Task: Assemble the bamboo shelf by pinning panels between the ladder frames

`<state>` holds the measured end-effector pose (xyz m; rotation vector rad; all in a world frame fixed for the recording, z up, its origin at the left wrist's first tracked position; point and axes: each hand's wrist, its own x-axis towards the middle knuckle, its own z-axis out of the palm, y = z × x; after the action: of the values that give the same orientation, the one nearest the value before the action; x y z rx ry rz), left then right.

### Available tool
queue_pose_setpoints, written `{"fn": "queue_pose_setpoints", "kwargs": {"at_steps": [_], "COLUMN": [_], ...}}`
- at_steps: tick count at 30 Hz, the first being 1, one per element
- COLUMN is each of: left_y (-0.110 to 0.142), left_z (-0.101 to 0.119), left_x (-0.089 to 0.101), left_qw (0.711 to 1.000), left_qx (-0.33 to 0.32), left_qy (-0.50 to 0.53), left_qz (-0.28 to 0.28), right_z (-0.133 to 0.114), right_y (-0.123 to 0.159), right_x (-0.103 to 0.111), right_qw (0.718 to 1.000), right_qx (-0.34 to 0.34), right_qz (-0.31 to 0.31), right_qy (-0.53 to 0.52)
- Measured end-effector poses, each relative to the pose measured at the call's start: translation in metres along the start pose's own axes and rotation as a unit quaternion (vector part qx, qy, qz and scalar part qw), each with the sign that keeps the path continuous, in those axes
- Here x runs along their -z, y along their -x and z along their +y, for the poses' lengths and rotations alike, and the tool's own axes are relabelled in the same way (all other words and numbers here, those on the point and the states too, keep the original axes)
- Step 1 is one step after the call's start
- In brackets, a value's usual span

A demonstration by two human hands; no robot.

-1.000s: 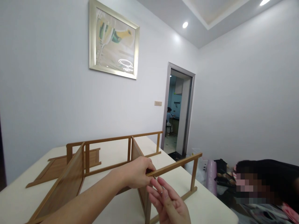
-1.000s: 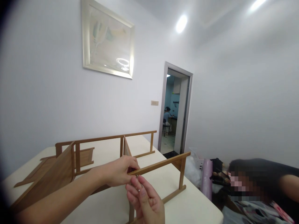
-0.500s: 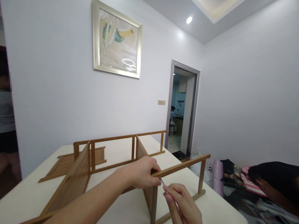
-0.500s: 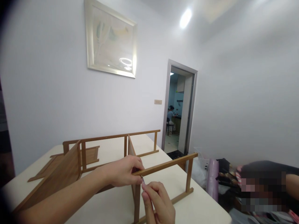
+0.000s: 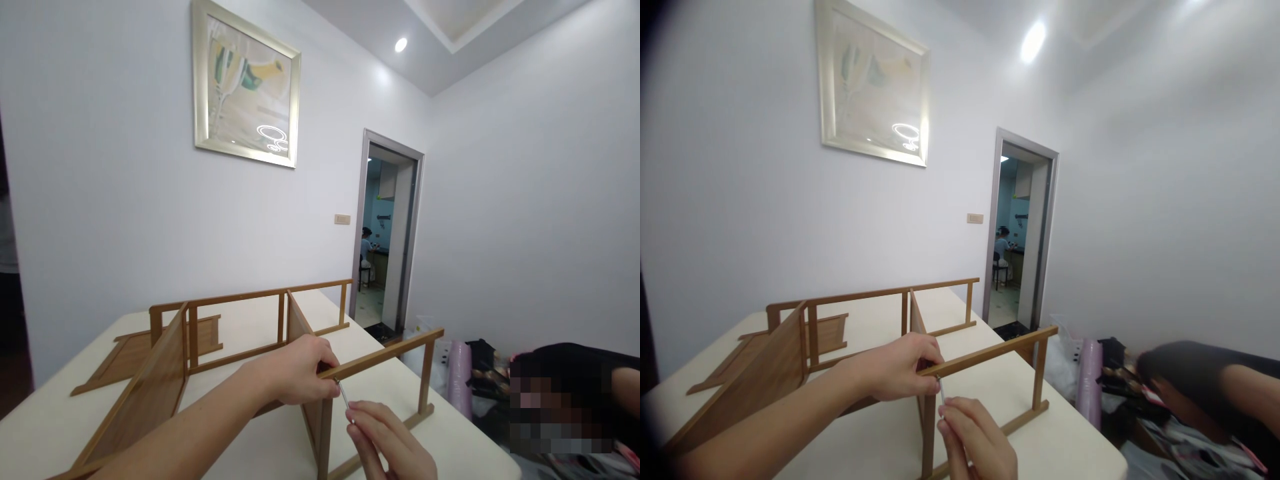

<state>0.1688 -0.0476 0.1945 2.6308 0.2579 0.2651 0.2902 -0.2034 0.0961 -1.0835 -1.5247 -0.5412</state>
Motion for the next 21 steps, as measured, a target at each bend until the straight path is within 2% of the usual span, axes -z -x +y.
{"fn": "queue_pose_setpoints", "kwargs": {"at_steps": [3,7,10,15,21], "left_y": [0.001,0.001,0.001,0.001,0.000], "left_z": [0.000,-0.001,0.000,-0.001,-0.001], "left_x": [0.000,0.000,-0.001,-0.001,-0.001], "left_qw": [1.000,1.000,1.000,1.000,1.000], "left_qx": [-0.004,-0.005,-0.008,-0.005,0.000], "left_qy": [0.003,-0.001,-0.003,-0.004,-0.006], "left_qz": [0.001,0.002,0.003,0.002,0.000], "right_z": [0.000,-0.005,-0.013,-0.020,-0.009], "right_y": [0.001,-0.013,-0.033,-0.053,-0.057], "right_x": [-0.001,0.006,0.018,0.032,0.042], "right_qw": [0.997,0.972,0.953,0.935,0.941], "right_qx": [0.059,0.162,0.203,0.202,0.159], "right_qz": [-0.003,-0.075,-0.120,-0.209,-0.264], "right_qy": [0.050,0.152,0.189,0.202,0.140]}}
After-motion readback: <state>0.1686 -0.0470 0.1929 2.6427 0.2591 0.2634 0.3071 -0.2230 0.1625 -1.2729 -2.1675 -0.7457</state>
